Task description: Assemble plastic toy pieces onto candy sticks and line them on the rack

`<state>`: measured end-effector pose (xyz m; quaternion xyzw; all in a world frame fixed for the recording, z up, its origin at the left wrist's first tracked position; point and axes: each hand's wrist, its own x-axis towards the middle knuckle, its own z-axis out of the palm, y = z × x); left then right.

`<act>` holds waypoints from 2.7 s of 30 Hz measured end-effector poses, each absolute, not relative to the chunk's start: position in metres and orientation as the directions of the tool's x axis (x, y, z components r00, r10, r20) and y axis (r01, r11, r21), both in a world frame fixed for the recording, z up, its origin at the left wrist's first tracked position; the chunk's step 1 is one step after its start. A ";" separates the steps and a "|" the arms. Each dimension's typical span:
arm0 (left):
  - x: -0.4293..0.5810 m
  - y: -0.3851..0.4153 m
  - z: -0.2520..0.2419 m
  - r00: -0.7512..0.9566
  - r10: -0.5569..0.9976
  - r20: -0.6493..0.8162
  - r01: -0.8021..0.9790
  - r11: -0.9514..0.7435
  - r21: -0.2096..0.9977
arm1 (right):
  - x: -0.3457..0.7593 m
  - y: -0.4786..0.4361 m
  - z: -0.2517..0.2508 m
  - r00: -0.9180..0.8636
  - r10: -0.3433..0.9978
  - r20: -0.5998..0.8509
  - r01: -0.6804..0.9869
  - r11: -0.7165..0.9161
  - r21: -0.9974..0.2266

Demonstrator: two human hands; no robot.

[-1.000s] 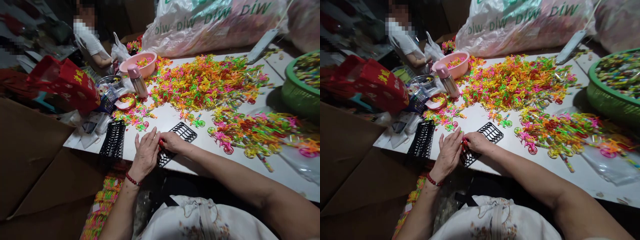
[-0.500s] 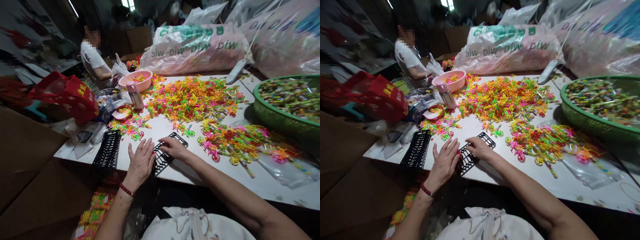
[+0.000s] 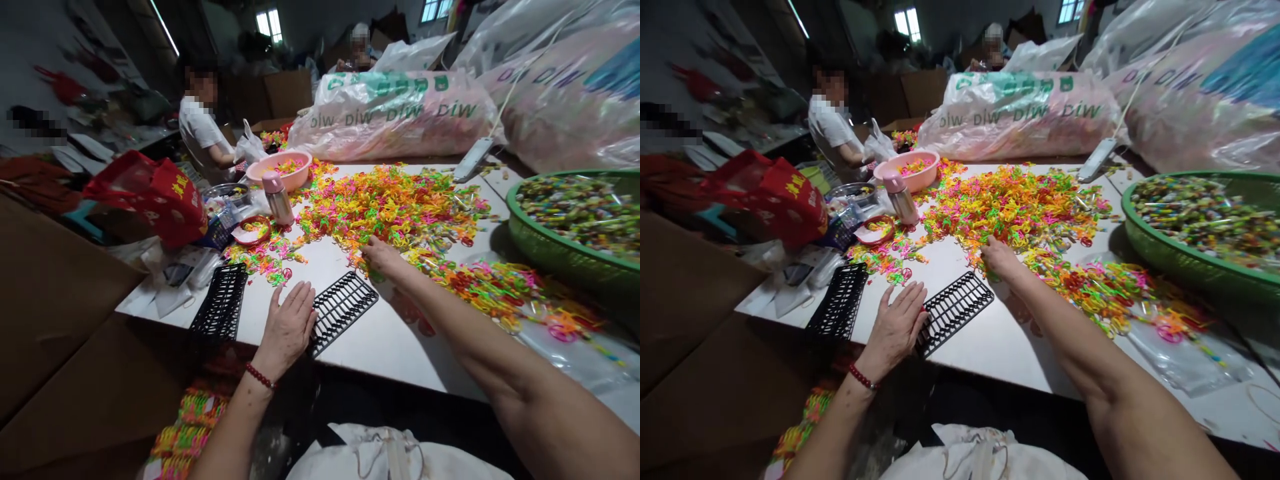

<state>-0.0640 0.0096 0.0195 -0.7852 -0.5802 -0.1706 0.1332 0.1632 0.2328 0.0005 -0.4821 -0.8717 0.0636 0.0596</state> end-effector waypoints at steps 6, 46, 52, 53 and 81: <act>-0.065 0.011 0.017 0.276 0.858 0.434 0.955 -0.295 -0.023 | 0.154 0.185 0.002 -0.567 0.811 0.145 0.699 0.567 -0.437; -0.063 0.008 0.019 0.254 0.904 0.344 0.961 -0.276 0.016 | 0.079 0.113 -0.021 -0.786 0.615 0.066 0.372 0.554 -0.745; -0.062 0.008 0.020 0.257 0.905 0.339 0.962 -0.273 0.000 | 0.085 0.111 -0.021 -0.777 0.627 0.057 0.374 0.532 -0.760; -0.062 0.009 0.020 0.258 0.905 0.338 0.962 -0.274 -0.001 | 0.085 0.112 -0.021 -0.786 0.615 0.058 0.380 0.556 -0.739; -0.057 0.012 0.025 0.282 0.920 0.274 0.946 -0.313 0.078 | 0.096 0.118 -0.010 -0.818 0.569 0.080 0.358 0.614 -0.704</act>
